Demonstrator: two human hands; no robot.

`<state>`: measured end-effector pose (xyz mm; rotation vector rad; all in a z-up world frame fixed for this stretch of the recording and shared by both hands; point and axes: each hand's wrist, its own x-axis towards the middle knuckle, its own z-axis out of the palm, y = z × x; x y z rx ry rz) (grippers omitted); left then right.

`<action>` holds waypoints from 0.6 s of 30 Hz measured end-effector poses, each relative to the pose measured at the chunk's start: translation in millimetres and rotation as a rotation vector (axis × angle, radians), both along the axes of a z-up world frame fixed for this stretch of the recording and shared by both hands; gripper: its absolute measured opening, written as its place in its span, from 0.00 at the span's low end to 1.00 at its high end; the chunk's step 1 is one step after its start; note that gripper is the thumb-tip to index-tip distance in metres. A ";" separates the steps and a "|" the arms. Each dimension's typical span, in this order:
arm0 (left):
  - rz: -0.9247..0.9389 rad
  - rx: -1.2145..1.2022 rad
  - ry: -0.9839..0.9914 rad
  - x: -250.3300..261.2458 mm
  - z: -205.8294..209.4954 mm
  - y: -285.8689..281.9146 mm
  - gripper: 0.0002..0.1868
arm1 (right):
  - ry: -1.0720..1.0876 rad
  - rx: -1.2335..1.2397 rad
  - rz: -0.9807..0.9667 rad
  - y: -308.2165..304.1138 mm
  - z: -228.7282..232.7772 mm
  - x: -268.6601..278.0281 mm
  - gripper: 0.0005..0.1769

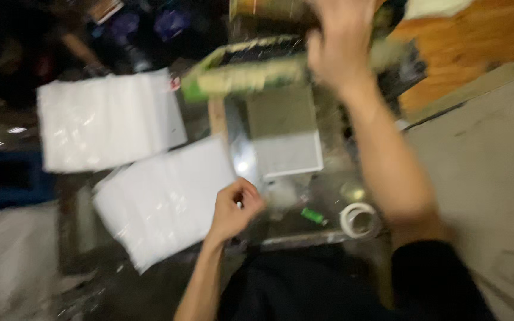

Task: The person performs screen printing by placing white paper onto a frame, using a squeegee to spread ink across the mesh, and peeling the printed paper off. The process is repeated multiple times with a stack of paper.

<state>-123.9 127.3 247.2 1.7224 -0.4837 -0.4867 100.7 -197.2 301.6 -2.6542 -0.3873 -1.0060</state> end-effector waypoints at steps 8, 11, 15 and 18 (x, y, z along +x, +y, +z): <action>0.476 0.390 0.424 6.7 -219.6 -20.4 0.39 | -0.034 0.027 0.191 10.2 -185.0 -164.8 0.27; 0.724 -0.003 0.443 -29.4 -250.3 -44.3 0.14 | 0.161 -0.008 0.093 24.7 -218.0 -158.6 0.27; 0.758 -0.041 0.559 -38.4 -265.1 -51.0 0.10 | 0.285 -0.105 0.096 1.9 -289.7 -28.4 0.31; 0.772 -0.002 0.520 -41.9 -273.2 -54.5 0.11 | 0.245 -0.230 0.006 6.7 -302.5 66.8 0.37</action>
